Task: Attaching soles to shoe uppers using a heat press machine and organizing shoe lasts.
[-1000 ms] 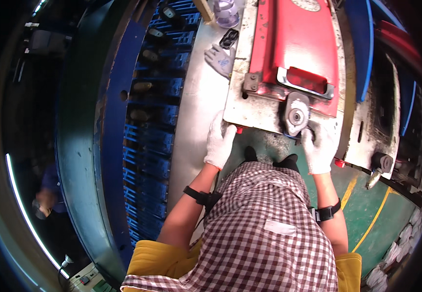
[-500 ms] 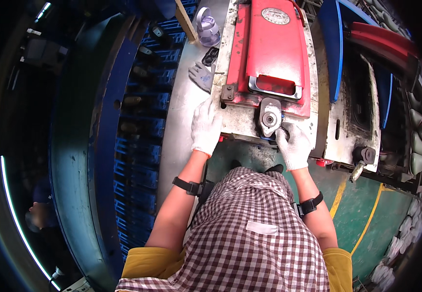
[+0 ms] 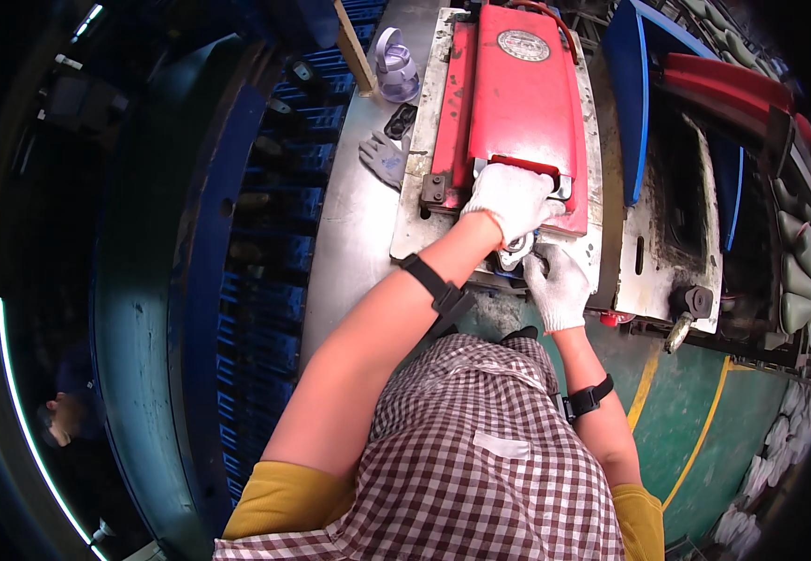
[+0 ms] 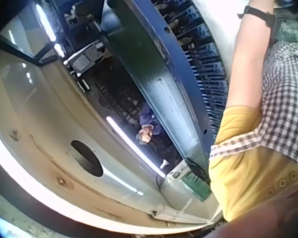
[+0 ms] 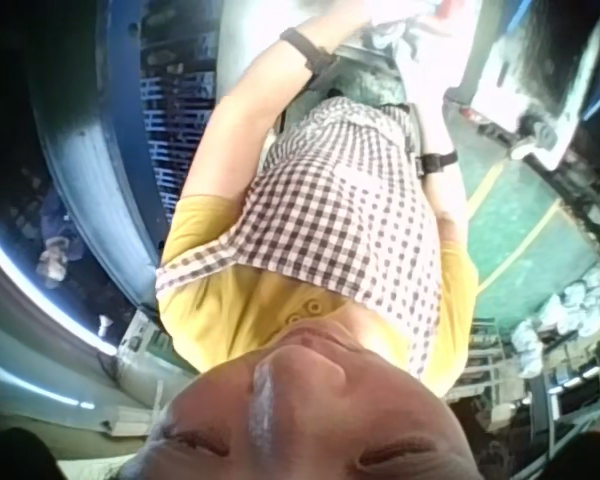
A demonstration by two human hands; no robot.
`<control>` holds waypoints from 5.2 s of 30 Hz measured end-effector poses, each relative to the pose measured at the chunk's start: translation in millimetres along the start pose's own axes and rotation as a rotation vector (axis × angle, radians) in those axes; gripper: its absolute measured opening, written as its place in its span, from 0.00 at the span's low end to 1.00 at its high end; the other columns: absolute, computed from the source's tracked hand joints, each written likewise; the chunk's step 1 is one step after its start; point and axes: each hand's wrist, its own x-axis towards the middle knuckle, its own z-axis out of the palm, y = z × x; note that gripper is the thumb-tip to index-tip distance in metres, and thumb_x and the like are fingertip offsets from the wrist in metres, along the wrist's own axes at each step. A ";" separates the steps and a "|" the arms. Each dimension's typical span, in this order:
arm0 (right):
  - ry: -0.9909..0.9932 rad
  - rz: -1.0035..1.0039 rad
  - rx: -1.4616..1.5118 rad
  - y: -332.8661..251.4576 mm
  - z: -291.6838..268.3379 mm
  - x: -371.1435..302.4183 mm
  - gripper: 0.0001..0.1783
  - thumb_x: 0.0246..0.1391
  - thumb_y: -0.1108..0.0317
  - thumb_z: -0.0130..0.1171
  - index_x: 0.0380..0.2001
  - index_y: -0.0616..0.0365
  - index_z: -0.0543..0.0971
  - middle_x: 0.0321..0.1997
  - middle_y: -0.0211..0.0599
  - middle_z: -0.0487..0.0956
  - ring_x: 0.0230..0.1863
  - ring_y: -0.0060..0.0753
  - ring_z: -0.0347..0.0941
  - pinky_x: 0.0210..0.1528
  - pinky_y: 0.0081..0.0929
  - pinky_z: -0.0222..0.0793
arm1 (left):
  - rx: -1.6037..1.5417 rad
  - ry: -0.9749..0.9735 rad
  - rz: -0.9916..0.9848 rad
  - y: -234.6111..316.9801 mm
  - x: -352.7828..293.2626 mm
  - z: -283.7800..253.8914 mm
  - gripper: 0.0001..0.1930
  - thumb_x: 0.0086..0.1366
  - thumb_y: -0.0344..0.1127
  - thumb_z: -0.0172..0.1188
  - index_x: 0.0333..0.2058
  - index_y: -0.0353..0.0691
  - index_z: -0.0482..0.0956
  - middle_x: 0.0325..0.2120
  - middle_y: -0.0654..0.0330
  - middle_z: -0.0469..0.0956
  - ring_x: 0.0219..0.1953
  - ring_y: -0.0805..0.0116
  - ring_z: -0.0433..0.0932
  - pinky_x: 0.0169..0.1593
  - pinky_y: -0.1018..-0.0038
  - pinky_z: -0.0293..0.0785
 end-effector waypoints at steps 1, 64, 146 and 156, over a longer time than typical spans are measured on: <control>-0.013 -0.010 0.000 1.3 -0.2 0.6 0.15 0.54 0.57 0.67 0.39 0.54 0.86 0.35 0.44 0.85 0.37 0.48 0.83 0.43 0.40 0.78 | -0.040 -0.081 0.000 -0.3 5.3 -4.3 0.21 0.66 0.56 0.57 0.41 0.46 0.86 0.32 0.53 0.85 0.37 0.53 0.85 0.44 0.56 0.78; -0.243 0.060 -0.040 38.6 5.3 -1.5 0.17 0.61 0.74 0.63 0.53 0.63 0.77 0.43 0.34 0.81 0.41 0.24 0.72 0.51 0.25 0.70 | -1.524 1.482 -2.084 -319.4 -629.8 118.2 0.27 0.65 0.68 0.52 0.49 0.54 0.81 0.51 0.64 0.82 0.60 0.56 0.74 0.68 0.37 0.54; -0.148 0.356 -0.133 217.6 -193.9 184.4 0.53 0.51 0.42 0.68 0.76 0.48 0.60 0.72 0.70 0.62 0.74 0.64 0.60 0.75 0.42 0.58 | -0.411 0.448 0.574 226.2 256.5 -205.2 0.22 0.60 0.36 0.57 0.54 0.39 0.77 0.48 0.41 0.80 0.52 0.41 0.79 0.58 0.56 0.75; 0.664 0.589 0.283 231.6 -199.3 -26.1 0.12 0.67 0.66 0.60 0.45 0.65 0.79 0.40 0.39 0.80 0.45 0.32 0.76 0.53 0.32 0.71 | -0.222 0.702 0.627 235.0 196.5 -83.3 0.26 0.55 0.33 0.65 0.55 0.45 0.74 0.49 0.53 0.78 0.56 0.48 0.75 0.60 0.51 0.69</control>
